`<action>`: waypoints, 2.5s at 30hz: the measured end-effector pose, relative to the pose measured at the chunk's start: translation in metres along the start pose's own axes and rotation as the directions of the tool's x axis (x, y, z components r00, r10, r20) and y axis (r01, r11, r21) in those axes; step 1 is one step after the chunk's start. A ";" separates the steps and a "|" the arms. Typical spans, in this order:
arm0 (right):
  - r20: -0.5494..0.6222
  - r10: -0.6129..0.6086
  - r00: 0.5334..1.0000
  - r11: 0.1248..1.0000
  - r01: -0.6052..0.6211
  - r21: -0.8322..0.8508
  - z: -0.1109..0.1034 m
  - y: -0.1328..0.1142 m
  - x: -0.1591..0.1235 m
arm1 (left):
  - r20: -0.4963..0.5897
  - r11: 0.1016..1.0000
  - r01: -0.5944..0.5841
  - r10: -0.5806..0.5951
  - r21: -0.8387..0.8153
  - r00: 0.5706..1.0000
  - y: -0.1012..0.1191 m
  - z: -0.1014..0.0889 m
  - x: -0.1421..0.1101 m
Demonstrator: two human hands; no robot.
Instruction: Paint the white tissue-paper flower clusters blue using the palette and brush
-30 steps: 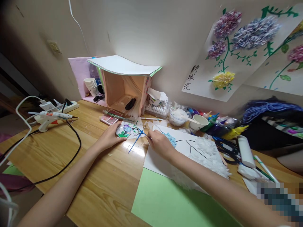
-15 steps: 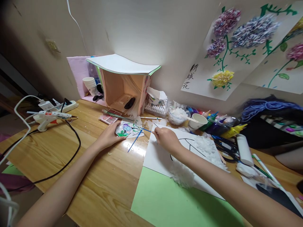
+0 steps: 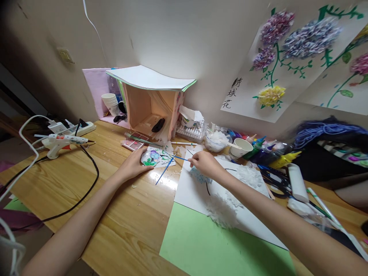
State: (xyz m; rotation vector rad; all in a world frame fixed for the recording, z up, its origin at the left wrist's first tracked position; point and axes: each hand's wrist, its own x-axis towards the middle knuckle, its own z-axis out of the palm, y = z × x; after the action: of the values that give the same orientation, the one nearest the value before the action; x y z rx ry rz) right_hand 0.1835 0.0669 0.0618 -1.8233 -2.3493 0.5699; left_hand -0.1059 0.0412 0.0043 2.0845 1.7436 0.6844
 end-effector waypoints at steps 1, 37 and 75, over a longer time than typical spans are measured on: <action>0.002 0.001 1.000 1.000 -0.001 -0.007 -0.004 -0.002 -0.001 | 0.001 1.000 0.001 -0.001 0.001 1.000 0.000 0.000 0.000; -0.011 -0.330 0.944 0.768 0.262 -0.585 -0.052 -0.079 0.082 | -0.007 1.000 0.016 -0.016 -0.014 1.000 -0.001 0.001 0.001; -0.139 -0.346 0.928 0.783 0.204 -0.587 -0.018 -0.077 -0.007 | -0.030 0.998 -0.009 0.007 -0.060 1.000 -0.006 -0.001 0.001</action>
State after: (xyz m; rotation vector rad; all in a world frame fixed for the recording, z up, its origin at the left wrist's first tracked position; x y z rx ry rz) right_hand 0.1211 0.0487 0.1068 -1.5388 -2.7138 -0.4187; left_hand -0.1117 0.0429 0.0022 2.0521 1.7102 0.7643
